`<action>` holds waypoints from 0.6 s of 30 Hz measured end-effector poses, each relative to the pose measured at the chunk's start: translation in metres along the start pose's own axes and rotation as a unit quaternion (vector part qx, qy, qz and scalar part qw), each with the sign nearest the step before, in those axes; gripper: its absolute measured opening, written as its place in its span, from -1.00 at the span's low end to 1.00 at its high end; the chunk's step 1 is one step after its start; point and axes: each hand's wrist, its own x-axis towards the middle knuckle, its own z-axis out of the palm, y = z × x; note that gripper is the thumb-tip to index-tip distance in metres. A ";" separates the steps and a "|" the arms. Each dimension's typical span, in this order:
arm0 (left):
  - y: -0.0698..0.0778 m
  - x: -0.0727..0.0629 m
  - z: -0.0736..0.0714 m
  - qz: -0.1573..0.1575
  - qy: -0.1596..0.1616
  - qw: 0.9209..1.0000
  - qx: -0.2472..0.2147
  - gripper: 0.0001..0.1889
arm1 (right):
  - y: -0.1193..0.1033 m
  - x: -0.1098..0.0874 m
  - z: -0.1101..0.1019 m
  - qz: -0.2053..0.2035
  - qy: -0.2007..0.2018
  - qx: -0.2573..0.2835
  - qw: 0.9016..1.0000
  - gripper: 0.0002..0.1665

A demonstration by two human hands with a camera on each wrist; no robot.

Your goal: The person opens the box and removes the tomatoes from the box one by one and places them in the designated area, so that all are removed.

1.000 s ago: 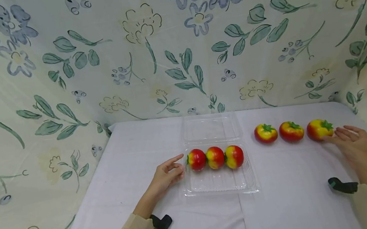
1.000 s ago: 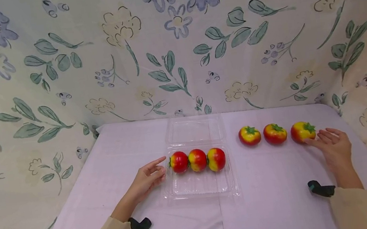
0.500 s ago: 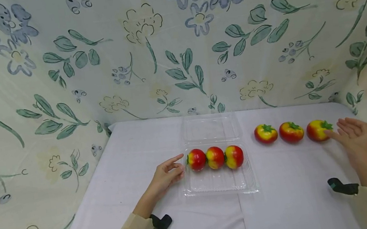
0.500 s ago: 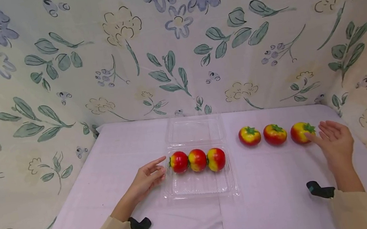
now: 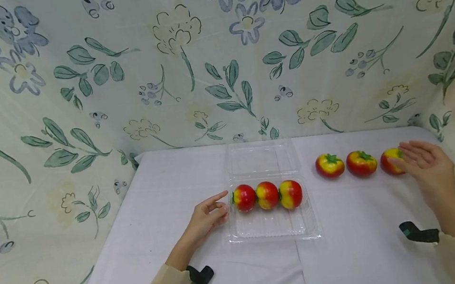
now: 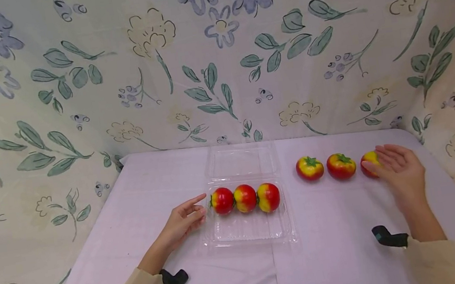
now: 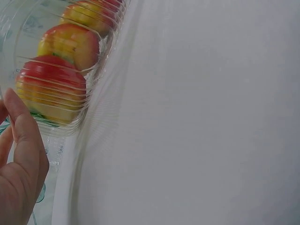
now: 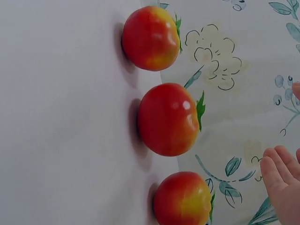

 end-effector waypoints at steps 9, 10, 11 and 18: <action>0.002 -0.001 0.001 0.006 -0.004 1.000 0.004 -0.44 | -0.004 -0.014 0.016 -0.004 -0.062 0.006 0.998 -0.30; 0.002 -0.001 0.001 0.007 -0.004 1.000 0.005 -0.44 | -0.004 -0.016 0.017 -0.012 -0.072 0.021 0.997 -0.33; 0.002 -0.001 0.001 0.007 -0.004 1.000 0.005 -0.44 | -0.003 -0.017 0.019 -0.020 -0.083 0.036 0.996 -0.35; 0.000 -0.001 0.001 0.005 0.001 1.000 0.009 -0.44 | 0.001 -0.029 0.032 -0.057 -0.123 0.053 0.989 -0.37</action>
